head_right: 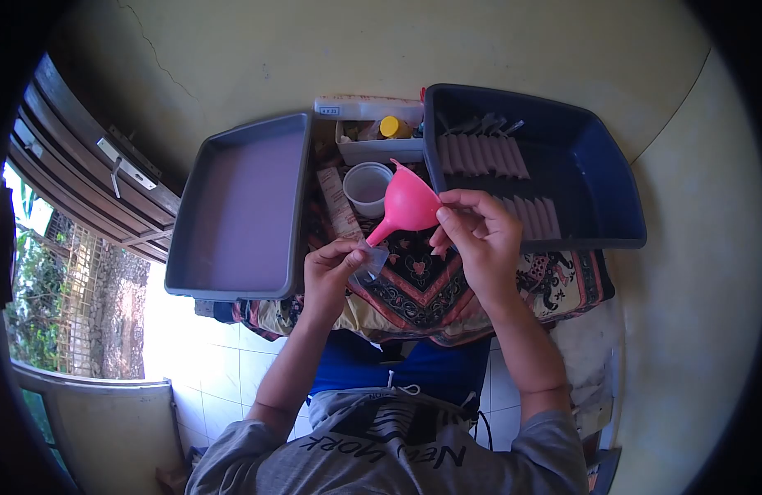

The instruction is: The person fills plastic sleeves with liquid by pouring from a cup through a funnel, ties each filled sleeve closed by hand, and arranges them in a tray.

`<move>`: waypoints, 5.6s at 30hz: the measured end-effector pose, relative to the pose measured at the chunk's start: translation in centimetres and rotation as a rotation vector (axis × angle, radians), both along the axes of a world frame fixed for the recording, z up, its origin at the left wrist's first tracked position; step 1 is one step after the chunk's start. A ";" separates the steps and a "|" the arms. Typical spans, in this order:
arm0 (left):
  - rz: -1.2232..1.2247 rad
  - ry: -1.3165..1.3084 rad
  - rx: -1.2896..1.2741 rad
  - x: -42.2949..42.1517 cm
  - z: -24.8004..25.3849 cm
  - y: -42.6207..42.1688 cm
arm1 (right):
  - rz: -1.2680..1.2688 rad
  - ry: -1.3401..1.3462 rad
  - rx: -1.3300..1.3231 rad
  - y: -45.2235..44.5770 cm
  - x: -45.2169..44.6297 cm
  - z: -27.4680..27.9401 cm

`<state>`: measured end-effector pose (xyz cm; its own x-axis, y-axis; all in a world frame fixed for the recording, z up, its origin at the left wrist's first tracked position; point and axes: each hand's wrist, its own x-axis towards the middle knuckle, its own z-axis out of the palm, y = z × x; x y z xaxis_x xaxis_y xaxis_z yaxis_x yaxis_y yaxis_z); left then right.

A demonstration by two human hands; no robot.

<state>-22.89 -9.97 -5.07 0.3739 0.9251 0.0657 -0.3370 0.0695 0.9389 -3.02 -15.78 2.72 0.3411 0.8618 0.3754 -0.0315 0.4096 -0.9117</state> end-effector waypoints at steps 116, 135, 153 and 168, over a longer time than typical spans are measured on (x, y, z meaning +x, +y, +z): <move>-0.056 -0.015 0.049 -3.9 -2.2 -2.9 | -0.042 0.131 -0.461 11.6 -3.9 -12.4; -0.024 -0.033 0.027 -3.9 -0.3 -4.1 | -0.053 0.060 0.010 4.7 -5.6 -1.0; -0.143 -0.061 0.143 -1.2 5.7 -2.5 | -0.166 -0.338 0.396 4.2 -3.9 5.1; -0.078 -0.044 0.163 -0.8 5.7 -1.9 | -0.210 -0.457 0.459 4.9 -3.8 5.0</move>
<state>-23.67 -11.86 0.60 0.4372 0.8694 0.2301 -0.3774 -0.0548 0.9244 -6.85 -10.88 7.74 0.2033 0.5134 0.8337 0.4380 0.7138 -0.5464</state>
